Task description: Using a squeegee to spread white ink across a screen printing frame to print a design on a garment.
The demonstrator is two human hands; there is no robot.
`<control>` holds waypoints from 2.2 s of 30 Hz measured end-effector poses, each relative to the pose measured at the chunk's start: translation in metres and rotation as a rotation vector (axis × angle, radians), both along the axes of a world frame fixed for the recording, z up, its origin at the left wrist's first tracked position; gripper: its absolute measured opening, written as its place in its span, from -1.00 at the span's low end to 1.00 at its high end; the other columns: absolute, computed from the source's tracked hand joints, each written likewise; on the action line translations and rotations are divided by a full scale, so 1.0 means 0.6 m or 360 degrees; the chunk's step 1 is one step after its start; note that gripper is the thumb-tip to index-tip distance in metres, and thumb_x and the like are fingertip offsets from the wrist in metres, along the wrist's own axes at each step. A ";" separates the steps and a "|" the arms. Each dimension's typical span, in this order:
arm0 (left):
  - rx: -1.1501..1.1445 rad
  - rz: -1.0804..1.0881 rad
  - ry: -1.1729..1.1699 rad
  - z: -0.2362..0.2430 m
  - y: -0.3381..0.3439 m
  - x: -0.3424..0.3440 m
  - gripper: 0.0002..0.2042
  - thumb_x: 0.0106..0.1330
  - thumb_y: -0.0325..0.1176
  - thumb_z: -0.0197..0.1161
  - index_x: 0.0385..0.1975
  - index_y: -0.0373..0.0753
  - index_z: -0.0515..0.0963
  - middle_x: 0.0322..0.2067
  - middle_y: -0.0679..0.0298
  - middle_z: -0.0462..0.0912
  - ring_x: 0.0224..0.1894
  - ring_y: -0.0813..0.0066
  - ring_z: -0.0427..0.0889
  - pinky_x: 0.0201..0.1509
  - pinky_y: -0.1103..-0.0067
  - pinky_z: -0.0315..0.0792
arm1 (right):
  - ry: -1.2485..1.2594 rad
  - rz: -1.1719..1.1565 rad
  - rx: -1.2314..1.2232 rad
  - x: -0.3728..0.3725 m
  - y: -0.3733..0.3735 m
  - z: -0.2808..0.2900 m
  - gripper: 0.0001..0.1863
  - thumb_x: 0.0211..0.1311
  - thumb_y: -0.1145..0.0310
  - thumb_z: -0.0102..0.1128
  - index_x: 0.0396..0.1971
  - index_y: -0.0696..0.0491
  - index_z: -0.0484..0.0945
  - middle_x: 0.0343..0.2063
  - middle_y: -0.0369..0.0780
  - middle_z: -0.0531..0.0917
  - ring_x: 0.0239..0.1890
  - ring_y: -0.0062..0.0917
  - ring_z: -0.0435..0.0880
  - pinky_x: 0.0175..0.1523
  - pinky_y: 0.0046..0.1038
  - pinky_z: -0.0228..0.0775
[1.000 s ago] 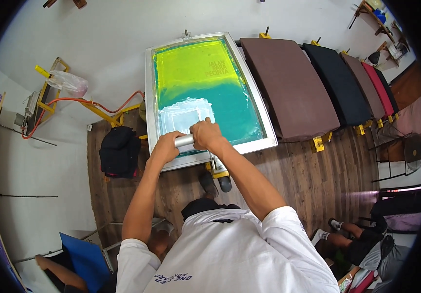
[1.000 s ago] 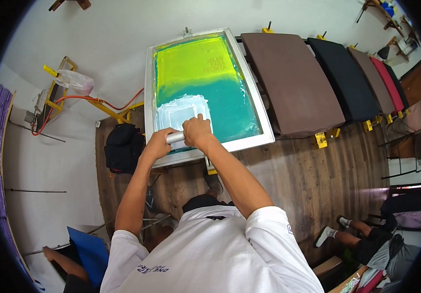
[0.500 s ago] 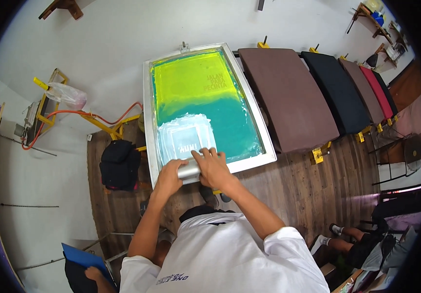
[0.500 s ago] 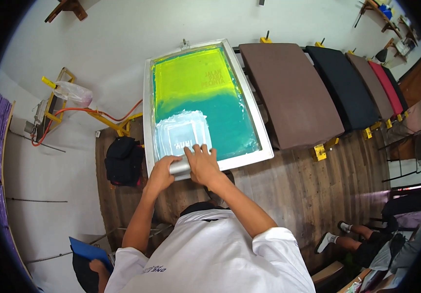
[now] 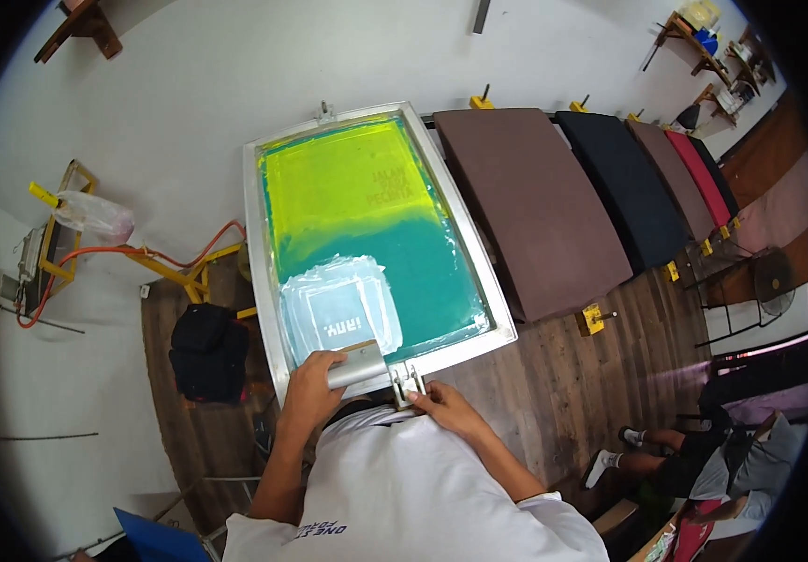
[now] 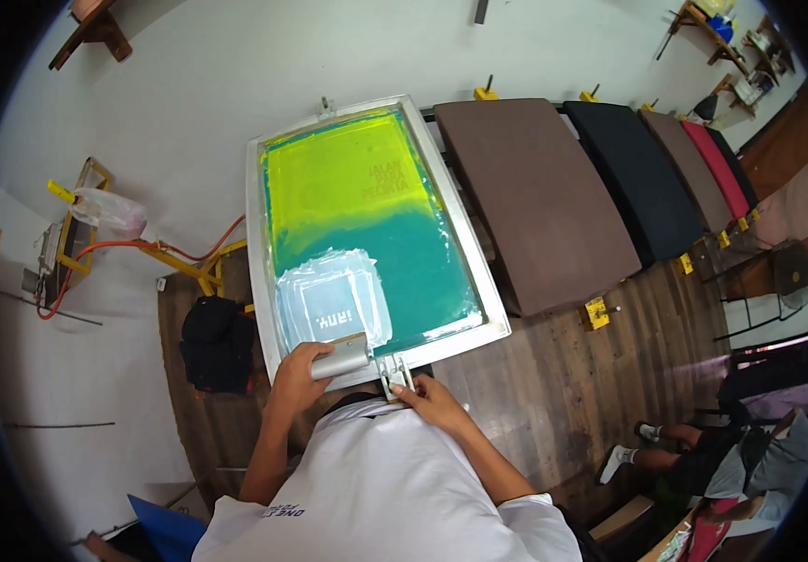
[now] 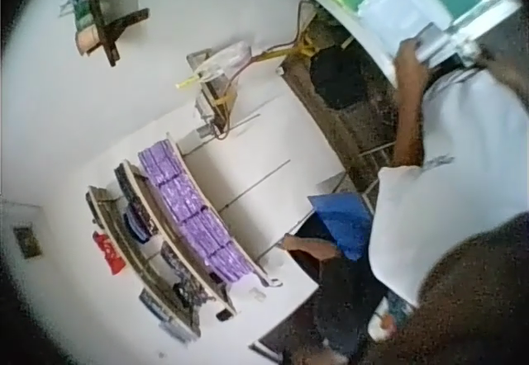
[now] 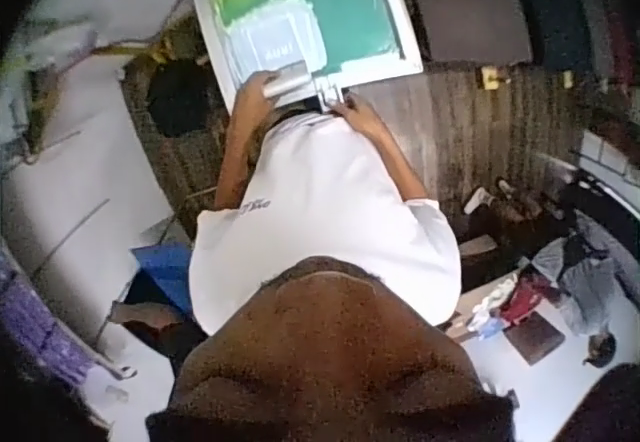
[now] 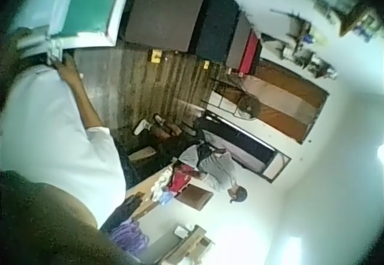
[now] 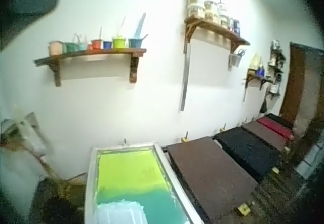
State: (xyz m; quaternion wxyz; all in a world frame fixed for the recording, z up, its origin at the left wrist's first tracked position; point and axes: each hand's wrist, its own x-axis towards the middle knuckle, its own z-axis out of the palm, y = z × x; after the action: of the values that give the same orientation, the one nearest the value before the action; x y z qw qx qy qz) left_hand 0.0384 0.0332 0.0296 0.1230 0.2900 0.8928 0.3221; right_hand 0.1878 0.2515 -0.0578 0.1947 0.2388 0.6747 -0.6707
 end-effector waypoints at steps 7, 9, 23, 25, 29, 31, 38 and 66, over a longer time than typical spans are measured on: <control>0.0068 0.0021 0.0016 0.009 0.001 -0.002 -0.55 -0.11 -0.66 0.40 -0.10 -0.31 0.61 -0.08 0.02 0.66 -0.02 0.04 0.65 0.11 0.39 0.52 | 0.0047 0.0349 0.0339 -0.021 0.022 0.040 -0.35 0.31 -0.20 0.16 -0.19 0.23 0.60 -0.40 -0.13 0.64 -0.32 -0.46 0.55 -0.17 -0.42 0.41; 0.0071 0.0034 -0.0010 0.008 0.001 -0.004 -0.56 -0.10 -0.66 0.40 -0.11 -0.31 0.62 -0.09 0.02 0.66 -0.02 0.05 0.66 0.11 0.39 0.52 | 0.0035 0.0354 0.0366 -0.020 0.023 0.042 -0.36 0.31 -0.20 0.16 -0.20 0.23 0.60 -0.41 -0.13 0.64 -0.33 -0.46 0.55 -0.18 -0.41 0.41; 0.0066 0.0076 -0.0029 0.014 0.002 0.000 -0.59 -0.07 -0.65 0.38 -0.12 -0.32 0.61 -0.11 0.03 0.66 -0.04 0.07 0.66 0.10 0.41 0.51 | 0.0148 0.0128 0.0156 -0.008 0.013 0.006 -0.41 0.31 -0.16 0.20 -0.37 0.19 0.60 -0.58 -0.26 0.53 -0.50 -0.57 0.42 -0.33 -0.46 0.33; 0.0098 0.0089 -0.0034 0.025 0.001 0.001 -0.59 -0.07 -0.65 0.37 -0.12 -0.32 0.61 -0.12 0.03 0.66 -0.05 0.07 0.66 0.09 0.40 0.51 | 0.0056 0.0140 0.0124 -0.015 0.010 0.019 -0.48 0.36 -0.05 0.20 -0.36 0.21 0.61 -0.59 -0.27 0.56 -0.49 -0.58 0.45 -0.32 -0.45 0.35; 0.0050 0.0107 -0.0012 0.035 0.006 -0.001 -0.60 -0.08 -0.64 0.36 -0.14 -0.33 0.62 -0.14 0.04 0.67 -0.07 0.06 0.66 0.07 0.39 0.52 | 0.0254 0.0042 0.0083 -0.014 -0.001 0.029 -0.59 0.41 0.06 0.18 -0.39 0.15 0.59 -0.62 -0.40 0.41 -0.55 -0.69 0.25 -0.46 -0.51 0.14; 0.0006 0.0116 -0.0015 0.034 0.007 -0.002 -0.61 -0.08 -0.64 0.36 -0.15 -0.33 0.62 -0.15 0.03 0.67 -0.07 0.06 0.66 0.07 0.39 0.52 | 0.0250 0.0083 0.0261 -0.014 -0.002 0.031 -0.58 0.43 0.07 0.16 -0.40 0.17 0.58 -0.63 -0.37 0.43 -0.54 -0.67 0.27 -0.44 -0.49 0.18; 0.0016 0.0123 -0.0009 0.032 0.003 0.001 -0.62 -0.06 -0.63 0.36 -0.15 -0.33 0.63 -0.16 0.03 0.67 -0.07 0.05 0.66 0.07 0.38 0.51 | 0.0369 0.0066 0.0412 -0.010 -0.011 0.029 -0.49 0.43 0.02 0.11 -0.40 0.26 0.52 -0.64 -0.22 0.49 -0.53 -0.55 0.39 -0.39 -0.35 0.29; -0.0040 0.0115 -0.0083 0.046 0.008 -0.012 -0.64 -0.05 -0.59 0.40 -0.17 -0.30 0.65 -0.19 0.00 0.67 -0.12 0.02 0.68 0.02 0.35 0.53 | 0.0525 -0.0089 0.0999 0.007 -0.043 0.005 -0.47 0.41 -0.03 0.07 -0.50 0.19 0.43 -0.73 -0.01 0.53 -0.63 -0.08 0.58 -0.48 -0.16 0.35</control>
State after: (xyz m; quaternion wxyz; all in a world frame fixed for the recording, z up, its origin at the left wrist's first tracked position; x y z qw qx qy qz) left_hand 0.0309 0.0382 0.0574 0.1382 0.2477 0.9031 0.3226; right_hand 0.1917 0.2257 -0.0546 -0.0182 0.1938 0.8634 -0.4654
